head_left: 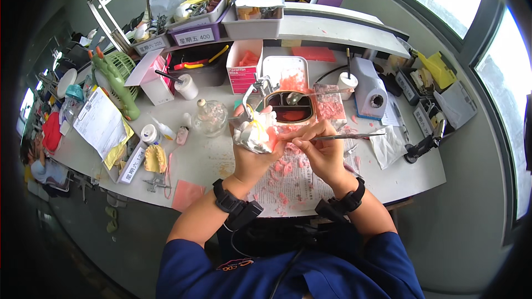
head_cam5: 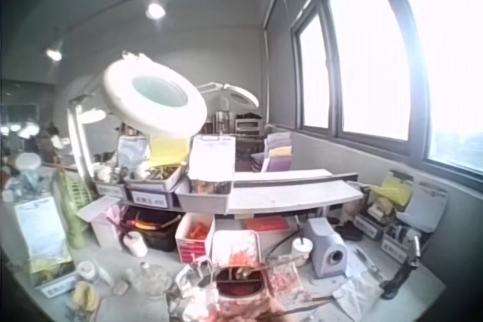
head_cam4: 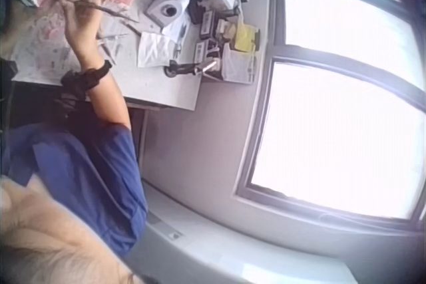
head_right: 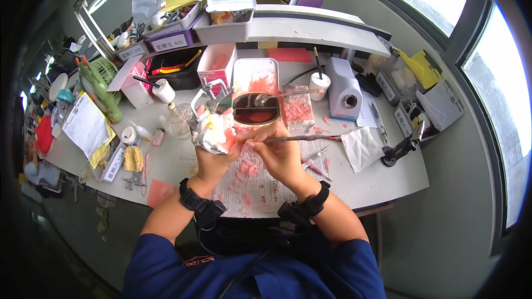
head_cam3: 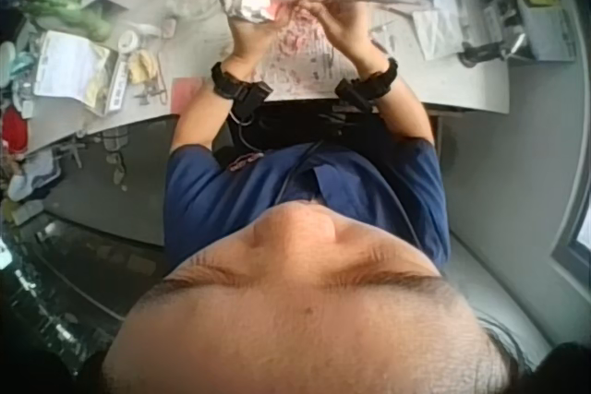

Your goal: Apply and shape pink dental wax on a plaster tooth model.

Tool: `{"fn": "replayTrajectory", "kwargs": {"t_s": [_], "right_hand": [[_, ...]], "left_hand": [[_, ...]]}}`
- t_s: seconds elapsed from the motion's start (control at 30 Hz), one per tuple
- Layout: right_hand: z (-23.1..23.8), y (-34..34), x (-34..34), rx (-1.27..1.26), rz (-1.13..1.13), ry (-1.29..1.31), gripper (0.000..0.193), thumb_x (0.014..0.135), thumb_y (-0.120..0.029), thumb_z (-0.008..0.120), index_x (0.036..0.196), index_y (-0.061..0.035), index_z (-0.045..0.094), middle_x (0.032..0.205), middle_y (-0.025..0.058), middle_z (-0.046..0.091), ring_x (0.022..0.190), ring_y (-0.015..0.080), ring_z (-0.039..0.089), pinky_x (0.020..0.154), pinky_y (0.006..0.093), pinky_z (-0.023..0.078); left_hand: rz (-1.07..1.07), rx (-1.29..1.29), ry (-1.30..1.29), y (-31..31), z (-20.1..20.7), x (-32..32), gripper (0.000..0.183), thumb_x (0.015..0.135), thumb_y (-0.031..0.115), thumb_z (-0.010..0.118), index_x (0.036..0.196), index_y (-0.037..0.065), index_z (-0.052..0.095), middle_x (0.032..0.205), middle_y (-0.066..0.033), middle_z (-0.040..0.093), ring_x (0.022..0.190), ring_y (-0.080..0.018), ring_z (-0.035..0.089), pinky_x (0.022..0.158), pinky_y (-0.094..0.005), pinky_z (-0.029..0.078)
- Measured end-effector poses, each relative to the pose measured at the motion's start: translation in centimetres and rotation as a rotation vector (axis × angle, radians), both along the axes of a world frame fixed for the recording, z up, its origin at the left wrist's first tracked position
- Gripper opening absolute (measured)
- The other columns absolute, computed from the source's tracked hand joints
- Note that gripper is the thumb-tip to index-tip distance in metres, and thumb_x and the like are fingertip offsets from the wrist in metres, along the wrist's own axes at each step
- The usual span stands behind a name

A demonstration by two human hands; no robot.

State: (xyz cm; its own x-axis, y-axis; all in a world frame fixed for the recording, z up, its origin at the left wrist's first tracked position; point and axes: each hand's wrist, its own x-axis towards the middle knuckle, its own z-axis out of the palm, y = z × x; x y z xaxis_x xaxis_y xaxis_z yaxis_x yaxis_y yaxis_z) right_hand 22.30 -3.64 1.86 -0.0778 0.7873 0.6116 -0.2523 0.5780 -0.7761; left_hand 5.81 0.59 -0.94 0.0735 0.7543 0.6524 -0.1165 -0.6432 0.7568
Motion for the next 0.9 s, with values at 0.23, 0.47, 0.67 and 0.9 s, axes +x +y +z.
{"fn": "replayTrajectory", "kwargs": {"t_s": [0.23, 0.47, 0.67, 0.9], "right_hand": [[-0.4, -0.2, -0.7, 0.007, -0.162, -0.056, 0.015, 0.087, 0.011, 0.062, 0.090, -0.0005, 0.052, 0.087, 0.0120, 0.068, 0.089, 0.0209, 0.070, 0.079, 0.0309, 0.055], [0.6, -0.5, -1.2, 0.235, -0.479, -0.431, 0.013, 0.089, 0.006, 0.063, 0.084, -0.0015, 0.053, 0.080, 0.0102, 0.067, 0.076, 0.0215, 0.070, 0.069, 0.0322, 0.058], [0.6, -0.2, -0.5, -0.118, -0.042, 0.134, 0.015, 0.091, 0.007, 0.060, 0.098, -0.0007, 0.049, 0.098, 0.0117, 0.060, 0.101, 0.0206, 0.065, 0.084, 0.0325, 0.056], [-0.5, -0.3, -0.8, -0.007, -0.165, -0.115, 0.014, 0.089, 0.007, 0.063, 0.094, 0.0005, 0.051, 0.093, 0.0100, 0.061, 0.094, 0.0208, 0.068, 0.081, 0.0299, 0.055]], "left_hand": [[0.017, -0.041, 0.017, -0.1, 0.2, 0.1, 0.090, 0.069, 0.003, 0.078, 0.142, 0.000, 0.024, 0.127, -0.0206, 0.052, 0.117, -0.0266, 0.056, 0.096, -0.0355, 0.048], [0.059, 0.033, 0.146, -0.2, 0.8, -0.1, 0.094, 0.071, 0.003, 0.077, 0.145, 0.001, 0.021, 0.130, -0.0209, 0.050, 0.117, -0.0245, 0.056, 0.096, -0.0357, 0.048], [-0.073, -0.084, -0.046, -0.2, 0.6, 0.0, 0.098, 0.072, 0.003, 0.077, 0.148, 0.003, 0.017, 0.131, -0.0218, 0.050, 0.118, -0.0252, 0.056, 0.097, -0.0357, 0.048], [-0.071, -0.060, 0.006, 0.2, -0.3, -0.2, 0.096, 0.072, 0.003, 0.078, 0.147, 0.003, 0.018, 0.134, -0.0215, 0.049, 0.121, -0.0252, 0.054, 0.099, -0.0359, 0.046]]}}
